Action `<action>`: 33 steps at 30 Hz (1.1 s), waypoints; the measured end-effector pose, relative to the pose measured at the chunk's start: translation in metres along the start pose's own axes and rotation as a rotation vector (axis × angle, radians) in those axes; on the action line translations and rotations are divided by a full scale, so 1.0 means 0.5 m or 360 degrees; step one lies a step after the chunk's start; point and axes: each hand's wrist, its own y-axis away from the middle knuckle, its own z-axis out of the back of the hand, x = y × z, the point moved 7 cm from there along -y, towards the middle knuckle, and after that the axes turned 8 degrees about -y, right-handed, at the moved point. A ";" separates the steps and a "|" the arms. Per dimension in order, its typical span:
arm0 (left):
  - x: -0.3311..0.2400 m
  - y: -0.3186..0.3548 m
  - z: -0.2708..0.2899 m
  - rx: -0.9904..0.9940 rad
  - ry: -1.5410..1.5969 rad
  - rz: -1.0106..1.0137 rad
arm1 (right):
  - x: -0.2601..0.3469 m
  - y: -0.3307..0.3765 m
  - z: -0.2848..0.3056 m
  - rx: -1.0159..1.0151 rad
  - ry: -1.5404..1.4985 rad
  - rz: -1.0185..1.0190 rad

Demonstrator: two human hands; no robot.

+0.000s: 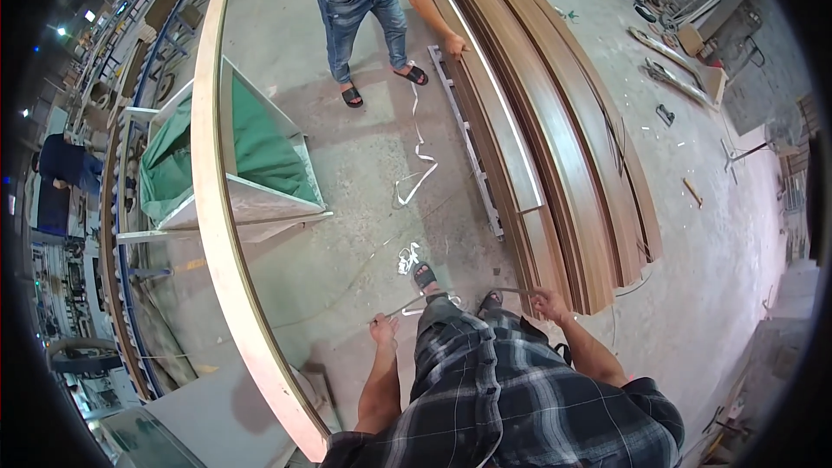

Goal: Measuring and aligning curved wooden panels using a measuring line on a factory floor.

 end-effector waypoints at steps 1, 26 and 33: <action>0.008 0.007 -0.001 0.0002 0.0003 0.0002 | -0.011 0.007 0.007 -0.0017 0.0050 -0.0155; 0.371 0.409 0.037 -0.0334 0.0113 -0.0140 | -0.416 0.119 0.243 0.0115 0.0244 0.0062; 0.382 0.417 0.021 -0.0349 0.0199 -0.0338 | -0.350 0.120 0.213 0.0272 0.0267 -0.0003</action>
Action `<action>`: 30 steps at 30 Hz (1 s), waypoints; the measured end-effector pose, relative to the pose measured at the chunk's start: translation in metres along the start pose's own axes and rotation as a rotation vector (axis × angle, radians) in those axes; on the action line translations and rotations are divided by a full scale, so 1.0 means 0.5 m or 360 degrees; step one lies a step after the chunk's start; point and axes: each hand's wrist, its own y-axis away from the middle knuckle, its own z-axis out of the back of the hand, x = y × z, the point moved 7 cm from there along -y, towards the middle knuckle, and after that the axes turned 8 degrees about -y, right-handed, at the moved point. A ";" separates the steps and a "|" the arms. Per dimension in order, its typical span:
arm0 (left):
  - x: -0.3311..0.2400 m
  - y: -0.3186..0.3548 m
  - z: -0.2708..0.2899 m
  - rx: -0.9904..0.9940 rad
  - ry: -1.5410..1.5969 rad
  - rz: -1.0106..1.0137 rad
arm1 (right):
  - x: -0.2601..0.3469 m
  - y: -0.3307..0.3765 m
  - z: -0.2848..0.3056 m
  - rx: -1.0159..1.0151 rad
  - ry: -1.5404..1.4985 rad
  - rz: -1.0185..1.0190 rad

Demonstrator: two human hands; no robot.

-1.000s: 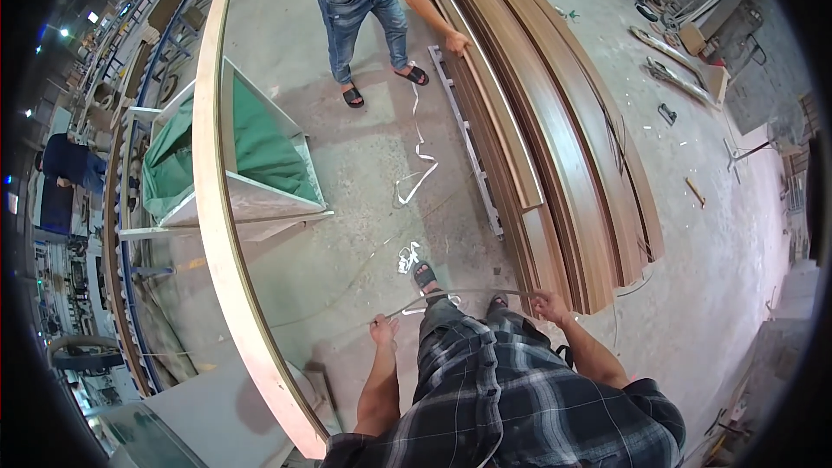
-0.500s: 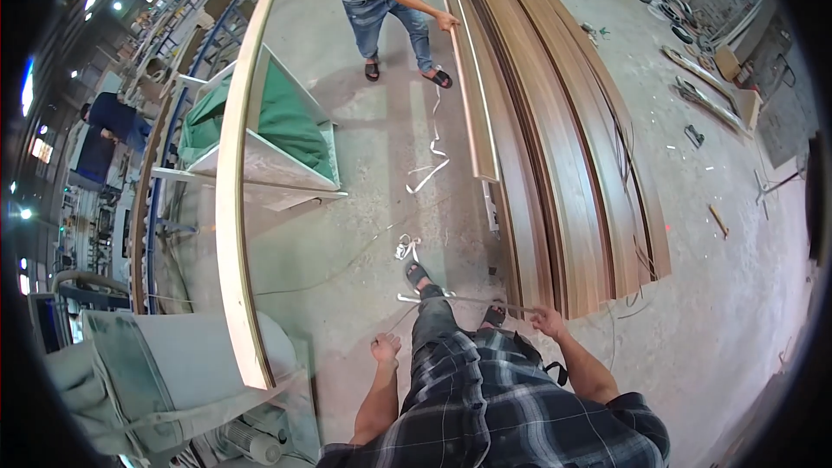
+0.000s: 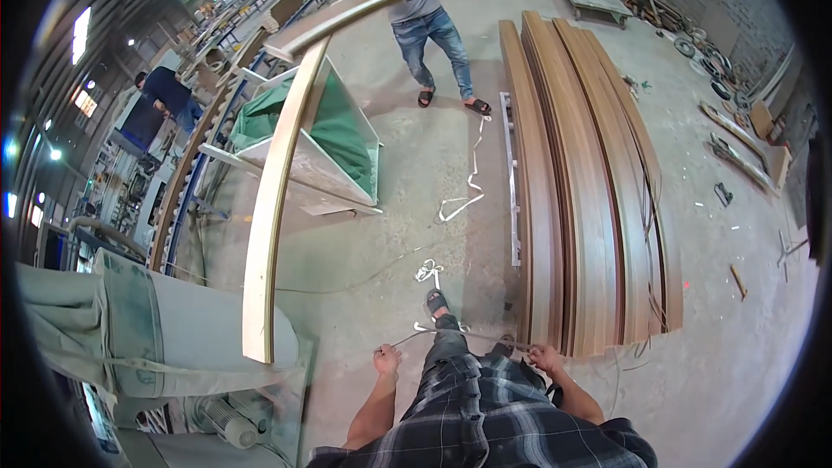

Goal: Measuring and aligning curved wooden panels using a measuring line on a factory floor.

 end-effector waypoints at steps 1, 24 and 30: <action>0.012 0.003 0.003 -0.0022 -0.0031 -0.0003 | 0.012 0.002 0.004 -0.0010 -0.0045 0.0009; 0.025 0.006 0.013 -0.0141 -0.0150 -0.0094 | -0.004 0.025 0.024 -0.0119 -0.0246 -0.0194; 0.028 0.003 0.004 -0.0197 -0.0254 -0.0194 | 0.008 0.025 0.035 -0.0096 -0.0258 -0.0207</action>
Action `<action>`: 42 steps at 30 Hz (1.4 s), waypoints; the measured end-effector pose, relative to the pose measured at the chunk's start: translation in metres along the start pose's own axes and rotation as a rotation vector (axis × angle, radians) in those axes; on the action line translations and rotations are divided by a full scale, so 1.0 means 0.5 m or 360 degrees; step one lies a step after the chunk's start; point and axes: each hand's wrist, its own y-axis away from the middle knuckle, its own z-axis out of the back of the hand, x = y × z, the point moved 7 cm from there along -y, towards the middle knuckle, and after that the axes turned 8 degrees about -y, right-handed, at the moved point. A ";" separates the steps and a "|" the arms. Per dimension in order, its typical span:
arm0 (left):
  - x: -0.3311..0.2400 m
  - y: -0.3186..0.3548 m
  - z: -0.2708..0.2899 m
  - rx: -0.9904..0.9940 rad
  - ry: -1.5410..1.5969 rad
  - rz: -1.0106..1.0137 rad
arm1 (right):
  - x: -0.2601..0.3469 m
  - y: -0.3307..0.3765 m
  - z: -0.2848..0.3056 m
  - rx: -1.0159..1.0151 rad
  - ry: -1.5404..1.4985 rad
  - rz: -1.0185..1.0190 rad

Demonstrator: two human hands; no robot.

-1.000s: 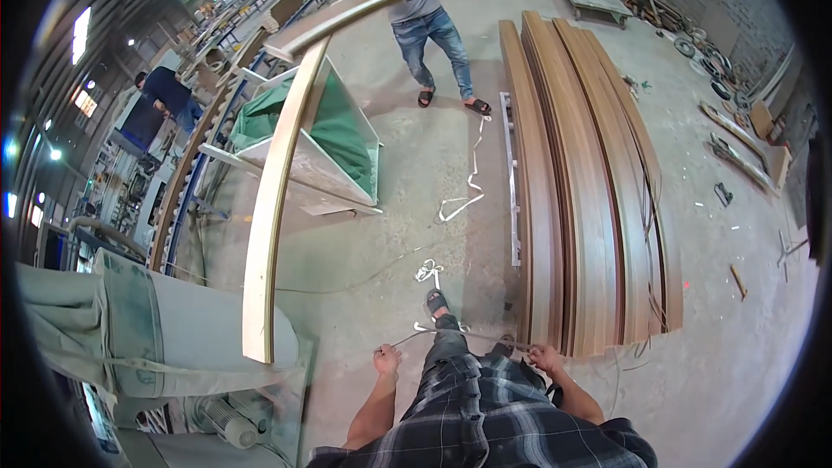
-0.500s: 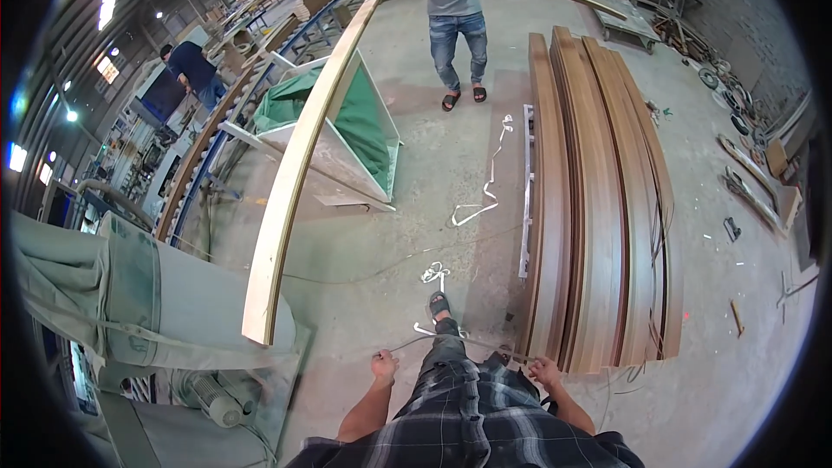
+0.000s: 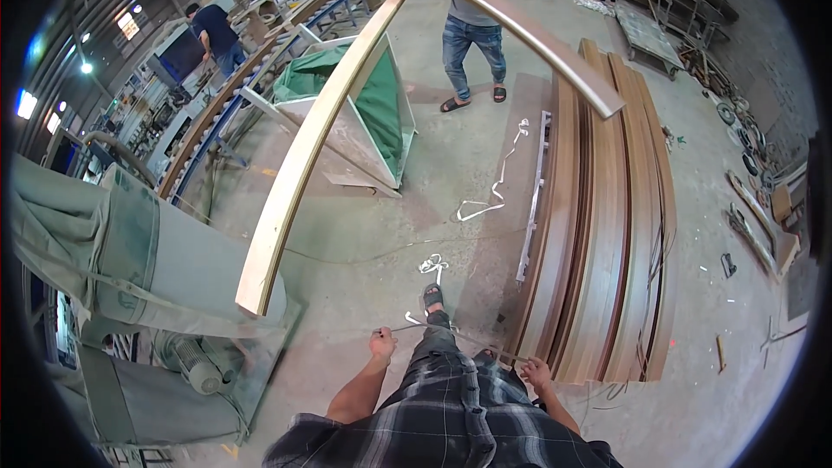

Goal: Measuring and aligning curved wooden panels using a measuring line on a factory floor.

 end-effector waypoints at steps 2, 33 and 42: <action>0.023 0.000 -0.002 0.0037 -0.0065 0.0112 | 0.009 0.000 -0.008 0.0077 0.0022 0.0098; 0.098 0.029 0.052 -0.0263 -0.0318 0.0132 | 0.006 -0.066 -0.008 0.0349 0.0025 0.0516; 0.167 0.020 0.138 -0.0536 0.0366 0.0397 | 0.013 -0.090 0.016 0.0359 0.0208 0.0570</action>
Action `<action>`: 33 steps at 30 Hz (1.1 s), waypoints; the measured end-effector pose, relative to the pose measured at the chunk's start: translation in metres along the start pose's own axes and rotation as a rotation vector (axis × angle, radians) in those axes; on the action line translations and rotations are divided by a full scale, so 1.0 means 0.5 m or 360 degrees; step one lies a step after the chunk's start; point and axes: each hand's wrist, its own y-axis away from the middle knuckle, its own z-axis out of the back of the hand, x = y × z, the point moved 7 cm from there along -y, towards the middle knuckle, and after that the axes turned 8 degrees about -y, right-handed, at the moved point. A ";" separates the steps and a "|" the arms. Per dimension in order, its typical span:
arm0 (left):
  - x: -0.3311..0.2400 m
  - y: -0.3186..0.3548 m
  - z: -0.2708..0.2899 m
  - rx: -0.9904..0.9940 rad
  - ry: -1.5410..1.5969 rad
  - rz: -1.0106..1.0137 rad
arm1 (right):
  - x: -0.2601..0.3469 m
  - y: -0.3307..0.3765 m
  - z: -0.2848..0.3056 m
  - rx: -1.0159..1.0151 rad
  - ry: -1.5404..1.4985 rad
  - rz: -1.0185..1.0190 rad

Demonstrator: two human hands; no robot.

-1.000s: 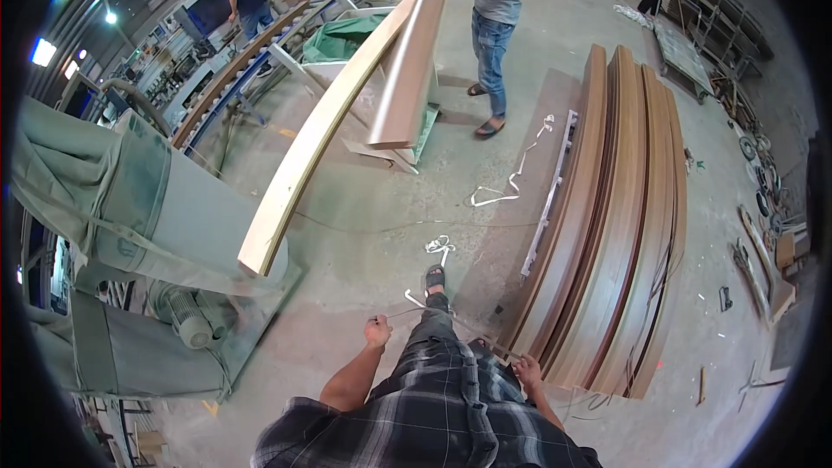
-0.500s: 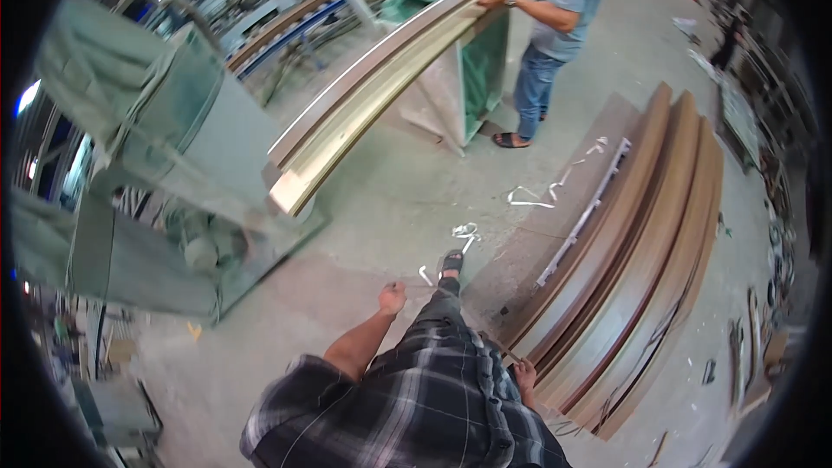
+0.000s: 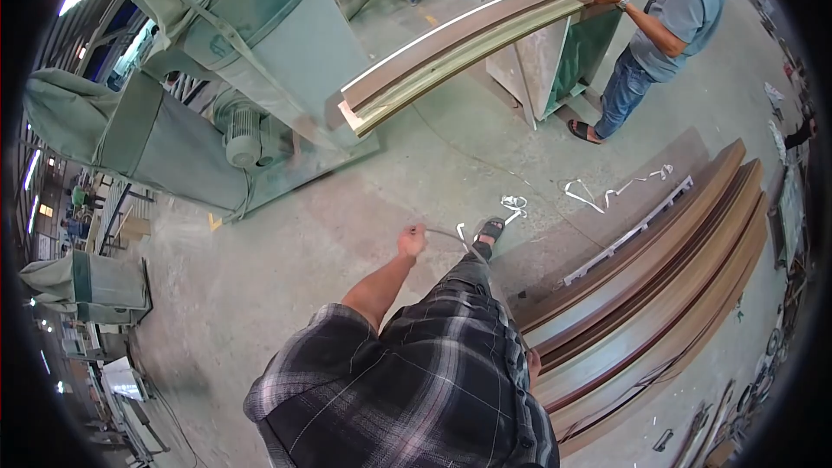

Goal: Measuring and aligning curved wooden panels using a measuring line on a factory floor.

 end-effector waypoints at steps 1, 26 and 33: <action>-0.022 -0.011 0.036 -0.0202 -0.0054 -0.0102 | 0.017 0.002 -0.009 0.0107 0.0016 0.0084; -0.565 -0.304 0.378 0.0330 0.0678 -0.0100 | 0.077 -0.031 -0.011 0.0107 -0.0308 -0.0284; -0.572 -0.305 0.366 0.0314 0.0622 -0.0193 | 0.057 -0.041 -0.024 0.0201 -0.0482 -0.0254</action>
